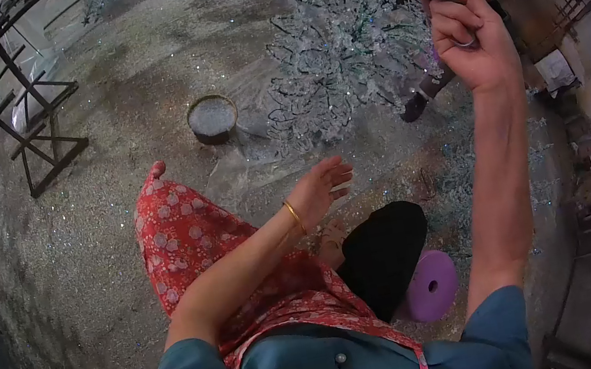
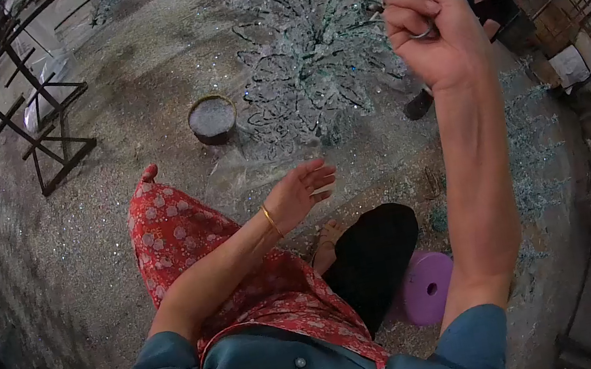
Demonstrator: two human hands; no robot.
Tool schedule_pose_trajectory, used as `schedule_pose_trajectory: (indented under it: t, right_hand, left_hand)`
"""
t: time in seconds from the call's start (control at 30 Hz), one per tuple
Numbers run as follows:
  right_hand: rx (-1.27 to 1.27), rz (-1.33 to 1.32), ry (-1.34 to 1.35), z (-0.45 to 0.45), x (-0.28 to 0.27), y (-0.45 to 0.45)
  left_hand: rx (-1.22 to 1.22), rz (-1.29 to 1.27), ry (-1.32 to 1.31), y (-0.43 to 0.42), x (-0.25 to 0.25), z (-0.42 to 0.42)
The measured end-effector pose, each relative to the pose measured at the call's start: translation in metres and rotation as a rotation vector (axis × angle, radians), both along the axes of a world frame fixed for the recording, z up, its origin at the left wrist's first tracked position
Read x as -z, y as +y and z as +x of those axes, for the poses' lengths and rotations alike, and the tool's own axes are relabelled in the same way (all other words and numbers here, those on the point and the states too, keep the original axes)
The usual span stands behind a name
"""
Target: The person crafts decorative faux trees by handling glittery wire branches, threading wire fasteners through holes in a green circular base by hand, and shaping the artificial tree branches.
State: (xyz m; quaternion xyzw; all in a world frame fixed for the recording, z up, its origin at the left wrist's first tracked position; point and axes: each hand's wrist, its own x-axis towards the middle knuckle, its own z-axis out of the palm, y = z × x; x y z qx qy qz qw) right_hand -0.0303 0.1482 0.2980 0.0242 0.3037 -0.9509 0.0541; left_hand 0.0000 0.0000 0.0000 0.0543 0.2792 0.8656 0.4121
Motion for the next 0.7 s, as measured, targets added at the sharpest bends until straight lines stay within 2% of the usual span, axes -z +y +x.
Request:
schedule_pose_trajectory:
  t: [0.1, 0.17, 0.2, 0.27, 0.3, 0.37, 0.47, 0.6, 0.7]
  right_hand:
    - [0.006, 0.02, 0.007, 0.009, -0.013, -0.002]
    - [-0.11, -0.051, 0.028, 0.011, -0.022, -0.004]
    - [-0.127, -0.071, 0.052, 0.013, -0.021, -0.01]
    - [-0.076, -0.137, 0.085, 0.019, -0.024, -0.016]
    - [-0.087, -0.13, 0.091, 0.021, -0.025, -0.016]
    - [-0.082, -0.131, 0.126, 0.024, -0.027, -0.016]
    - [-0.028, -0.124, 0.181, 0.035, -0.03, -0.019]
    - [-0.005, -0.198, 0.192, 0.047, -0.026, -0.01]
    - [-0.046, -0.224, 0.257, 0.05, -0.016, 0.005]
  left_hand:
    - [-0.06, 0.145, -0.102, 0.014, -0.011, 0.01]
    - [-0.162, 0.298, -0.186, 0.024, -0.019, 0.008]
    - [-0.176, 0.28, -0.159, 0.015, -0.024, -0.004]
    - [-0.379, 0.357, -0.345, 0.01, -0.036, -0.021]
    - [-0.386, 0.368, -0.338, 0.011, -0.034, -0.024]
    - [-0.415, 0.577, -0.37, 0.016, -0.024, -0.034]
    - [-0.501, 0.641, -0.194, 0.025, -0.017, -0.054]
    - [-0.482, 0.611, -0.172, 0.019, -0.029, -0.069]
    - [-0.557, 0.503, -0.273, 0.013, -0.035, -0.072]
